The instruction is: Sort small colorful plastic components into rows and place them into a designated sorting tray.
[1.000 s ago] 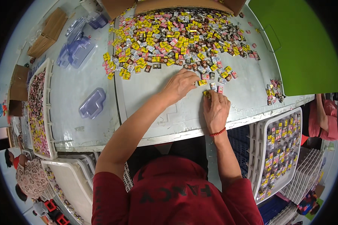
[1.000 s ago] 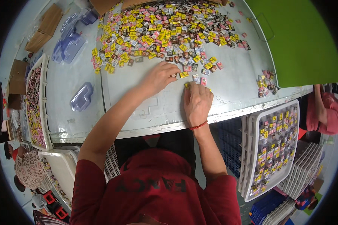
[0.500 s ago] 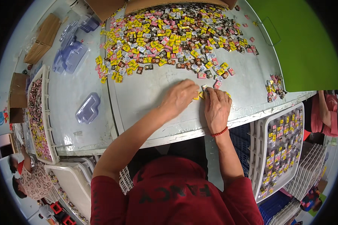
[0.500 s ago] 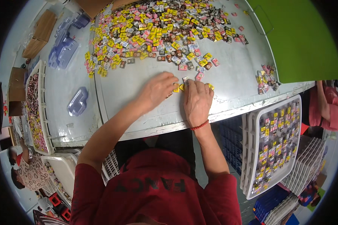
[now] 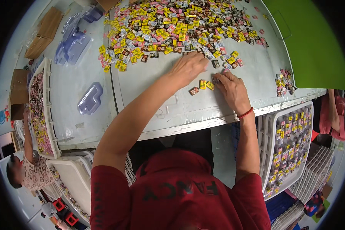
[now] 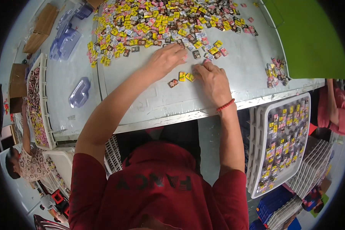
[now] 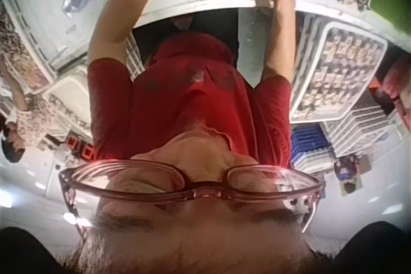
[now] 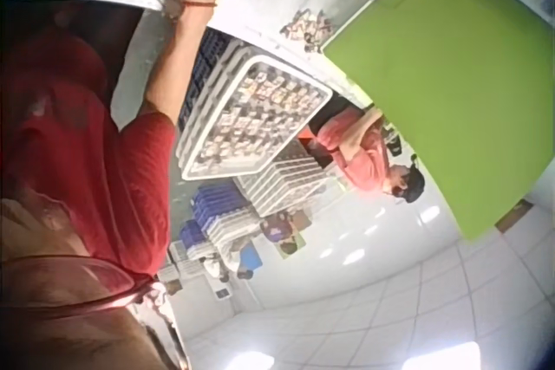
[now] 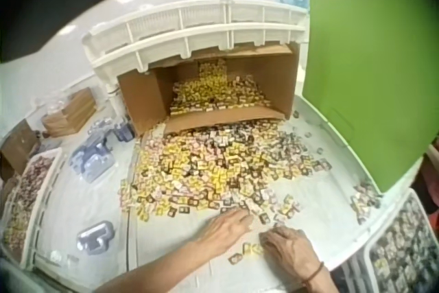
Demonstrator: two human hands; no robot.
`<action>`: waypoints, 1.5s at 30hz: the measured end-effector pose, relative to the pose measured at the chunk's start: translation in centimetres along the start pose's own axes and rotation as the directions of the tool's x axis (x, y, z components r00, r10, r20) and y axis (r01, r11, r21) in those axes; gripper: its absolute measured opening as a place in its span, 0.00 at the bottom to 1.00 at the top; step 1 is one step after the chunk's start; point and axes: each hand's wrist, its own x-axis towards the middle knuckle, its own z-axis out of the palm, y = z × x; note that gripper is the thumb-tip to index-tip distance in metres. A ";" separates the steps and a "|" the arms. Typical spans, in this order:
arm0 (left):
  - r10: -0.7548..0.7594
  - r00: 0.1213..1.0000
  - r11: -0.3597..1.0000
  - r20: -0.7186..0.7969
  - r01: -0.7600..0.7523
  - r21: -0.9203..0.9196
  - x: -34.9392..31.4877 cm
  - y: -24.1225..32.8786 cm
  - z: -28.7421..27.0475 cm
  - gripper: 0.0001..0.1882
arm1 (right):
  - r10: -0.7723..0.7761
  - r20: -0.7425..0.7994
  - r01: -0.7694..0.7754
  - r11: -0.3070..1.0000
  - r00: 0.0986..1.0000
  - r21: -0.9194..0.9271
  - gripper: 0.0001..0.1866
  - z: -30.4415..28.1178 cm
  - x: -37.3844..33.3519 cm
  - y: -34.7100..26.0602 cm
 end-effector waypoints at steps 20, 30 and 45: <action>0.060 0.970 0.963 0.236 0.006 -0.269 -5.2 2.5 -3.7 0.18 | -0.154 0.049 0.149 0.985 0.987 0.090 0.26 -0.3 -1.1 -0.4; -0.175 0.984 0.965 0.030 0.177 -0.194 -6.1 2.4 -2.4 0.13 | 0.065 -0.201 -0.037 0.990 0.978 0.136 0.18 1.4 -1.8 -2.1; -0.095 0.995 0.970 -0.037 0.084 -0.229 -4.7 4.0 0.4 0.19 | 0.032 -0.093 -0.019 0.991 0.995 0.131 0.21 1.4 -1.3 -2.1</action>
